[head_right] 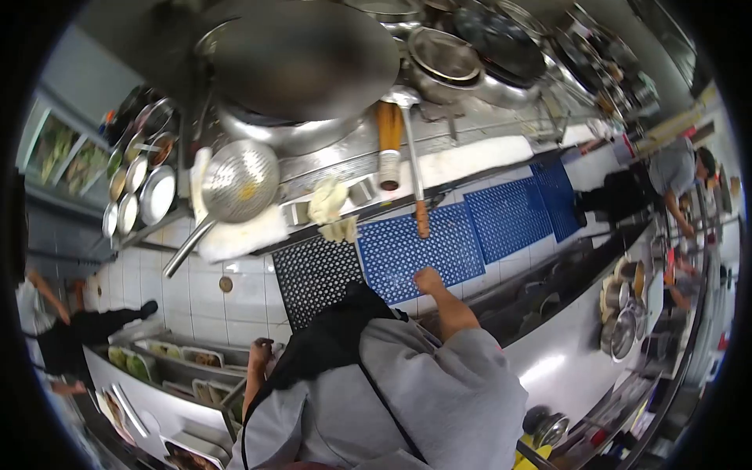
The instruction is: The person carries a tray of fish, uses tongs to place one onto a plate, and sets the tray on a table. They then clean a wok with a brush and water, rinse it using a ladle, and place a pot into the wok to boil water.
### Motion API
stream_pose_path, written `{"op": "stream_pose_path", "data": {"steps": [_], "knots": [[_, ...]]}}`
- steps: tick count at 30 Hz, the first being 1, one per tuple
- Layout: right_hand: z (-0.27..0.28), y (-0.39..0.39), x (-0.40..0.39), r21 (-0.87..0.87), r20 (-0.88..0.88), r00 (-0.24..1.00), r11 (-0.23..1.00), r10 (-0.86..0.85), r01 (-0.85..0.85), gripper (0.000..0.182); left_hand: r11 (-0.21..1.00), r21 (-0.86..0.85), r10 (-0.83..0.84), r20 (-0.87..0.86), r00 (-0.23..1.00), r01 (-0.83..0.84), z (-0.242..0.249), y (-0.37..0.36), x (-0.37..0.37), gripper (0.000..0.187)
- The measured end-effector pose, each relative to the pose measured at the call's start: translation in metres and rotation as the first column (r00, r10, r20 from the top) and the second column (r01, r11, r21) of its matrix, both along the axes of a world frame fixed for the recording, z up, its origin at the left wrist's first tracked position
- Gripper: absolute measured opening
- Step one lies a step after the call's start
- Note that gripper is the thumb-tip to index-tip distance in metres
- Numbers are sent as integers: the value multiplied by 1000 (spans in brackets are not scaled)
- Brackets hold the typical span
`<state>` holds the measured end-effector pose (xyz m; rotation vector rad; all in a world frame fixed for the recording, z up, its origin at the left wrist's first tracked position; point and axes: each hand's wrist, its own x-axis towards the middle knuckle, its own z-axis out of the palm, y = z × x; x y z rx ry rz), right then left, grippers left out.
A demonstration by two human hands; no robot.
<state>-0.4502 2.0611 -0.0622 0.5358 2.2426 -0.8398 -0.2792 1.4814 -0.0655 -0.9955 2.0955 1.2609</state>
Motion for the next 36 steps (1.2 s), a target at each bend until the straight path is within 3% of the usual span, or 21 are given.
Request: {"op": "stream_pose_path", "data": {"steps": [2, 3, 4, 6, 8, 10, 11, 14, 17, 20, 22, 23, 25, 27, 30, 32, 33, 34, 35, 36], "knots": [[-37, 62, -9, 57, -276, 961, 998, 5, 11, 31, 995, 31, -94, -48, 994, 96, 18, 21, -56, 25], [-16, 70, -20, -201, -306, 856, 908, -416, 369, 31, 990, 46, -133, -75, 988, 137, 24, 31, -77, 27], [30, 71, -40, -445, -231, 607, 637, -760, 629, 30, 964, -5, -263, -146, 954, 265, 26, 39, -93, 29], [69, 88, -76, -615, -235, 359, 424, -903, 665, 26, 864, -136, -504, -273, 820, 485, 30, 55, -129, 32], [139, 73, -112, -731, -229, 287, 359, -930, 580, 30, 811, -108, -580, -268, 769, 574, 42, 73, -156, 32], [205, 48, -142, -784, -179, 340, 343, -923, 518, 39, 784, -44, -608, -254, 752, 620, 46, 92, -179, 33], [223, 42, -156, -835, -114, 393, 302, -912, 459, 42, 766, 22, -626, -198, 754, 642, 71, 109, -194, 34], [272, 14, -194, -948, 88, 460, 68, -884, 312, 53, 617, 228, -707, -259, 657, 754, 71, 131, -231, 34], [271, 16, -234, -970, 145, 488, -26, -861, 241, 56, 455, 154, -724, -509, 465, 877, 140, 171, -272, 32], [248, 59, -252, -944, -61, 380, 178, -923, 279, 46, 488, 158, -692, -529, 491, 858, 208, 197, -304, 31], [249, 101, -243, -969, 17, 334, 67, -942, 239, 45, 634, 162, -553, -588, 590, 756, 229, 209, -314, 29], [249, 120, -240, -958, 73, 229, -5, -971, 286, 35, 722, 125, -461, -647, 607, 681, 240, 215, -318, 26], [246, 165, -233, -954, 57, 209, 8, -976, 299, 20, 785, -107, -482, -724, 493, 611, 254, 225, -333, 26], [234, 212, -226, -981, 89, 297, -32, -951, 191, 22, 754, -481, -621, -744, 248, 447, 256, 235, -349, 34], [242, 215, -223, -982, 81, 310, -24, -947, 185, 44, 581, -719, -811, -468, 351, 382, 248, 252, -356, 67], [240, 196, -214, -977, 23, 436, 73, -900, 201, 50, 479, -748, -864, -310, 396, 460, 242, 269, -362, 73], [220, 201, -207, -939, -66, 581, 247, -811, 239, 52, 436, -770, -870, -228, 437, 466, 240, 273, -364, 74], [213, 182, -201, -772, -166, 647, 507, -744, 384, 50, 389, -784, -877, -154, 456, 484, 238, 280, -367, 74], [206, 155, -196, -586, -217, 745, 694, -631, 418, 41, 338, -791, -889, -89, 450, 511, 234, 293, -372, 75], [192, 134, -185, -620, -186, 812, 707, -553, 340, 29, 332, -804, -882, -78, 466, 493, 231, 300, -376, 74]]}}
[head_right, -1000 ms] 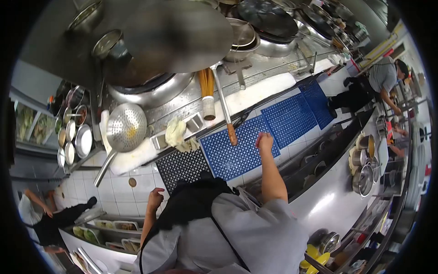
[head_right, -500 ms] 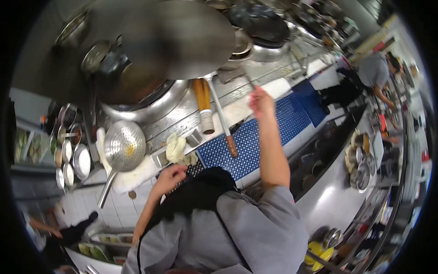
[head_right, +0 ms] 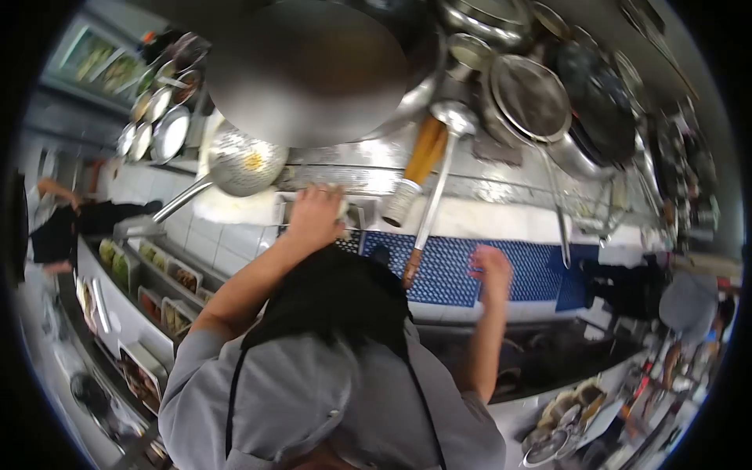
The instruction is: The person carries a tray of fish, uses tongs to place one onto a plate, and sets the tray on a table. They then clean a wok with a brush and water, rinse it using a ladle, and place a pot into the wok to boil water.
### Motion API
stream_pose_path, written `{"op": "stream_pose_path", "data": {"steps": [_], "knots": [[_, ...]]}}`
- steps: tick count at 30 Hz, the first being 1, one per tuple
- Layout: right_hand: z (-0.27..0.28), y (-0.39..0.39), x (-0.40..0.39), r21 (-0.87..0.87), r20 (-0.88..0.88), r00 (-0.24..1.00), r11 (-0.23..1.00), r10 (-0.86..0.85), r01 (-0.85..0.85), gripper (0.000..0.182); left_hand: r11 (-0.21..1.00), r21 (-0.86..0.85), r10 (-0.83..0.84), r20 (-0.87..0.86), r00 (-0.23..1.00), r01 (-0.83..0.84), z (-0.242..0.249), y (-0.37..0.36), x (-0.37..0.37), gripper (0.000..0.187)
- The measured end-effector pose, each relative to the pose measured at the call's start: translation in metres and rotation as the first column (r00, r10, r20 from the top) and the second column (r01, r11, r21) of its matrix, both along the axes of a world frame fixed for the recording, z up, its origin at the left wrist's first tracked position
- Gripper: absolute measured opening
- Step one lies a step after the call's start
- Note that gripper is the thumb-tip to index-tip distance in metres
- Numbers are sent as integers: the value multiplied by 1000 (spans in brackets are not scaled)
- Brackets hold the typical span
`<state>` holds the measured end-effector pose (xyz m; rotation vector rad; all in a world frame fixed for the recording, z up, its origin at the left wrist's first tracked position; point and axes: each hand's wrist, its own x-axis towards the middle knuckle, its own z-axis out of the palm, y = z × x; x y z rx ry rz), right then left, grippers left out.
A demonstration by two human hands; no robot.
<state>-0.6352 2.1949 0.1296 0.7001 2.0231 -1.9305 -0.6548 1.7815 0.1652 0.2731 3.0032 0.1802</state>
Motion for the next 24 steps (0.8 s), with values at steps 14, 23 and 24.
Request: {"op": "stream_pose_path", "data": {"steps": [14, 23, 24], "knots": [[-65, -134, 17, 595, -296, 952, 795, 80, 119, 34, -348, 650, -207, 649, 732, -676, 24, -63, -10, 56], [34, -211, 31, 20, -198, 970, 989, -141, 148, 16, -609, 372, -414, 604, 681, -701, 27, -105, 24, 55], [42, -220, 20, -34, -237, 967, 995, -99, 93, 23, -606, 412, -373, 608, 701, -680, 30, -106, 18, 52]]}}
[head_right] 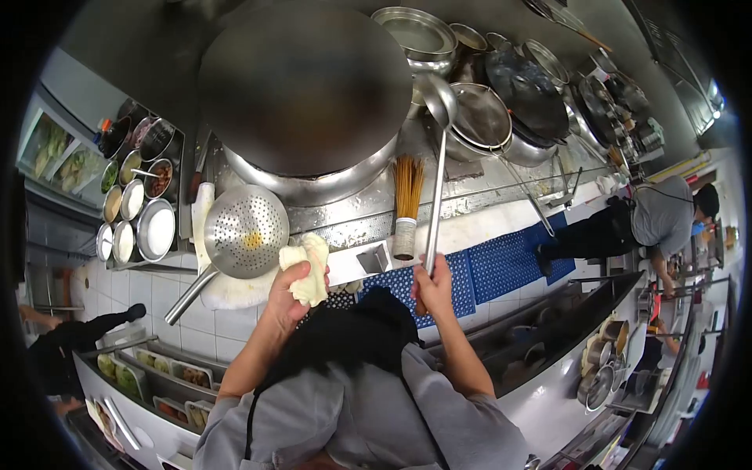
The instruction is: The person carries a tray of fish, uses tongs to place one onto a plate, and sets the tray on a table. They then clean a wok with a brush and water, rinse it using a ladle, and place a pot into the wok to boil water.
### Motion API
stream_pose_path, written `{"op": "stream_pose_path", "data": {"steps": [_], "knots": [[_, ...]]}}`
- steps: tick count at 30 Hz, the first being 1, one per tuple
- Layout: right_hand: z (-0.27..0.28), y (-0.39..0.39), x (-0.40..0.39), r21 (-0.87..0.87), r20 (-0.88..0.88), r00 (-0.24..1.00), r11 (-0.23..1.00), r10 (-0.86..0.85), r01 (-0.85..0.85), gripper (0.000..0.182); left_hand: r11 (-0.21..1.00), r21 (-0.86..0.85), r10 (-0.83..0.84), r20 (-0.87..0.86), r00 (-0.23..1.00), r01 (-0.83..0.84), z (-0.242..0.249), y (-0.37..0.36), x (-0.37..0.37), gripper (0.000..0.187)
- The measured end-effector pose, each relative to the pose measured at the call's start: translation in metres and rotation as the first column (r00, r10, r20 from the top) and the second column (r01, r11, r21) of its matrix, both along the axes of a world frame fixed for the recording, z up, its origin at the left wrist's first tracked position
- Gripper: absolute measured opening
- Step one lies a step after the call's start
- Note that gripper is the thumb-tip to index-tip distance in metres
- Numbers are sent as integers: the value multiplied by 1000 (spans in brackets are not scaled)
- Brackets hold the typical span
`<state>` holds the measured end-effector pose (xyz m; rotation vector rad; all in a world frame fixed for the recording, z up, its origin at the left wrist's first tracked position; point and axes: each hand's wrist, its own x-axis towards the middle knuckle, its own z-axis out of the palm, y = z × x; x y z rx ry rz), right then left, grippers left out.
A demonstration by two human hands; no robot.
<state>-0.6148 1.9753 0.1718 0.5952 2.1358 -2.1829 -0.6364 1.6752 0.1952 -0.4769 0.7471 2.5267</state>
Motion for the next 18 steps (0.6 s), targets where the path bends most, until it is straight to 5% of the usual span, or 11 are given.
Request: {"op": "stream_pose_path", "data": {"steps": [4, 6, 11, 15, 18], "knots": [[69, -3, -105, 94, -129, 987, 992, 94, -82, 43, 984, -140, 103, -27, 994, -106, 9, -21, -18, 48], [109, -4, -168, 167, -257, 958, 982, 123, -82, 34, 977, -154, 135, -90, 987, -147, 13, -48, -21, 50], [163, 30, -321, 290, -200, 967, 952, 160, -98, 16, 885, -128, 438, -92, 894, -447, 30, -91, 11, 52], [172, 34, -412, 138, -265, 958, 988, 106, -71, 5, 796, -207, 566, -77, 821, -568, 28, -94, 45, 53], [182, 20, -471, -144, -320, 947, 986, 31, -81, 4, 733, -252, 647, -30, 762, -632, 29, -80, 55, 52]]}}
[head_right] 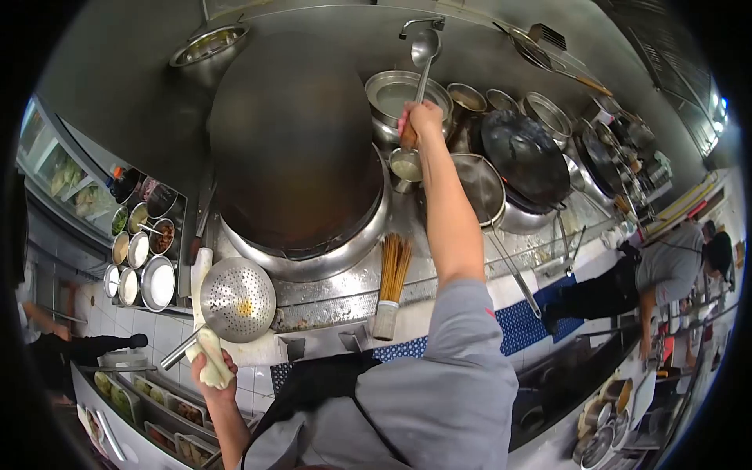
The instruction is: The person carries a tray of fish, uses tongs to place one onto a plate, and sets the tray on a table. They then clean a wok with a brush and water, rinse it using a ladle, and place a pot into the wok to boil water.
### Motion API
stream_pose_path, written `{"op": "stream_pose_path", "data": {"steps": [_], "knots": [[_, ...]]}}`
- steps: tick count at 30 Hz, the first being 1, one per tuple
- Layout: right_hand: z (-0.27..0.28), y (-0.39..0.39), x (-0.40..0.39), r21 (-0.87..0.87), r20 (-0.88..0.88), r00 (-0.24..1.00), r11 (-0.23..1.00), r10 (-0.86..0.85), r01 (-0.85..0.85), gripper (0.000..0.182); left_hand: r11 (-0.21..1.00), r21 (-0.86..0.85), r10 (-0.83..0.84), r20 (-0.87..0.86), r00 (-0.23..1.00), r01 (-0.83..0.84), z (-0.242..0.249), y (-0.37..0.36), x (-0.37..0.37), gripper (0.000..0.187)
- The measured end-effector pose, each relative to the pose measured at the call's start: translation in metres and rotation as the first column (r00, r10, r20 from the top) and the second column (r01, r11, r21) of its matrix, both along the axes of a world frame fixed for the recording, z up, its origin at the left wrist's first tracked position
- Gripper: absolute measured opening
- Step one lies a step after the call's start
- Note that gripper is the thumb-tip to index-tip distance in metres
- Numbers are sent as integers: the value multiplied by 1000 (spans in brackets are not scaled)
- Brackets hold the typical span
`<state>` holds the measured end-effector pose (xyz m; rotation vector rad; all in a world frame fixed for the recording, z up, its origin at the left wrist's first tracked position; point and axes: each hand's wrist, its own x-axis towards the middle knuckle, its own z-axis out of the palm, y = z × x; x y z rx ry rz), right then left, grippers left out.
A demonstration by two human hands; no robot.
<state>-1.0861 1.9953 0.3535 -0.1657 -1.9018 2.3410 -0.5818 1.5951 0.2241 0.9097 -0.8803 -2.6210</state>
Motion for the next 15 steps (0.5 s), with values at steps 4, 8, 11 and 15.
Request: {"op": "stream_pose_path", "data": {"steps": [4, 8, 11, 15], "knots": [[-5, 2, -68, -524, 48, 985, 843, 167, -117, 11, 998, -23, 51, 49, 997, -50, 4, 24, 1, 53], [-28, 27, -24, -854, -136, 933, 437, 333, -281, 12, 990, -138, 29, 71, 997, -19, 7, 35, 0, 58], [-49, 56, -10, -340, 138, 979, 936, 151, -96, 9, 986, -157, 81, 131, 988, -60, 1, 34, 7, 59], [-48, 75, 1, 357, 170, 984, 927, 55, -114, 2, 983, -172, 90, 154, 984, -63, -3, 28, 3, 60]]}}
